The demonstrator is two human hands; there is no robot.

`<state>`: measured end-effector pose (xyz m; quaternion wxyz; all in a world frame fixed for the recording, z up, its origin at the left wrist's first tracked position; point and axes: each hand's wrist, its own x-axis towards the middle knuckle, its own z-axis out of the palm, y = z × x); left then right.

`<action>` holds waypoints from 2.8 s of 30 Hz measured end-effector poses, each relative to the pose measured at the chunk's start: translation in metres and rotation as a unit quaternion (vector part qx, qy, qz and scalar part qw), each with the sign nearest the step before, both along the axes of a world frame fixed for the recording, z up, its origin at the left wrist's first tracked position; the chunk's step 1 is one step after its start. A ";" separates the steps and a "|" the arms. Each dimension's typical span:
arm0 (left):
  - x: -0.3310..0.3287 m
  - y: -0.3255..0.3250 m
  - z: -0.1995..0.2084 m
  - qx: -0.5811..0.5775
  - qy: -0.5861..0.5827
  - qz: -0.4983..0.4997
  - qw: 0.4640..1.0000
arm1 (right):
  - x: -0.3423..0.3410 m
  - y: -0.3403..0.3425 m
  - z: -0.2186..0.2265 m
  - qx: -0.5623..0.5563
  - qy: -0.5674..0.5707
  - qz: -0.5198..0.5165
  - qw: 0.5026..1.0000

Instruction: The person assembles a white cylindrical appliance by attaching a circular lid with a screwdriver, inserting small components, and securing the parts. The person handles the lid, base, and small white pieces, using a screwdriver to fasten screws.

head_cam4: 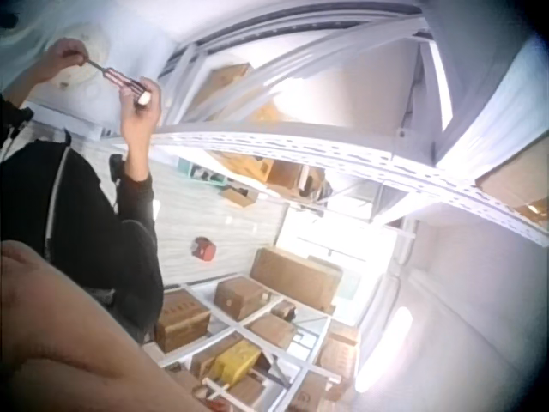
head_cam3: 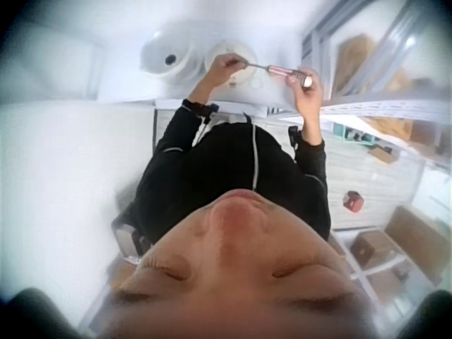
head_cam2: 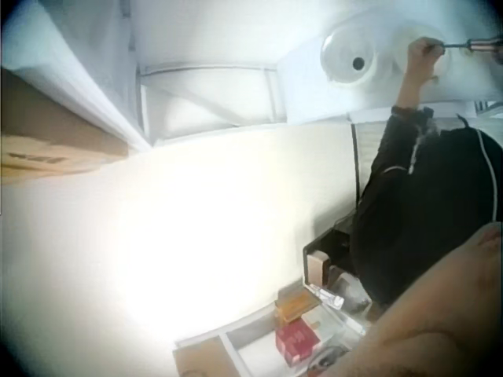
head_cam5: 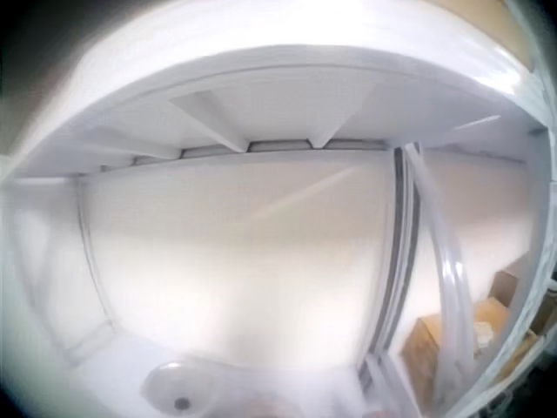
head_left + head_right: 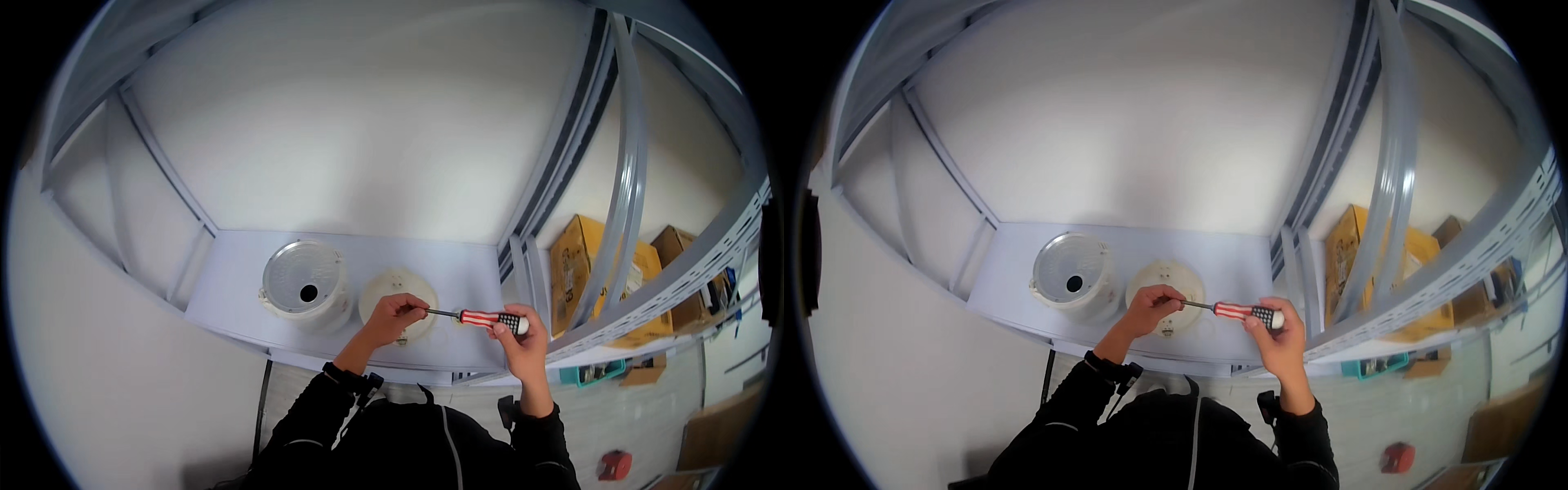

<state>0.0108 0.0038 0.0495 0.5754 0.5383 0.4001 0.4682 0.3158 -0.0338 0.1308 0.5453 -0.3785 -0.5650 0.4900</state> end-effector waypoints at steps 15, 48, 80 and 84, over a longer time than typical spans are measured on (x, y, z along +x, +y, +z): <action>-0.064 0.007 -0.033 0.200 0.448 -0.151 0.858 | -0.093 -0.017 0.000 0.104 -0.305 -0.130 0.938; -0.044 0.019 -0.077 0.226 0.486 -0.130 0.834 | -0.159 -0.029 -0.019 0.042 -0.431 -0.145 0.890; -0.019 0.013 -0.035 0.134 0.536 -0.148 0.820 | -0.206 0.000 -0.003 -0.024 -0.672 -0.204 0.711; -0.026 0.016 -0.078 0.190 0.512 -0.098 0.832 | -0.206 0.001 -0.008 0.225 -0.569 -0.268 0.744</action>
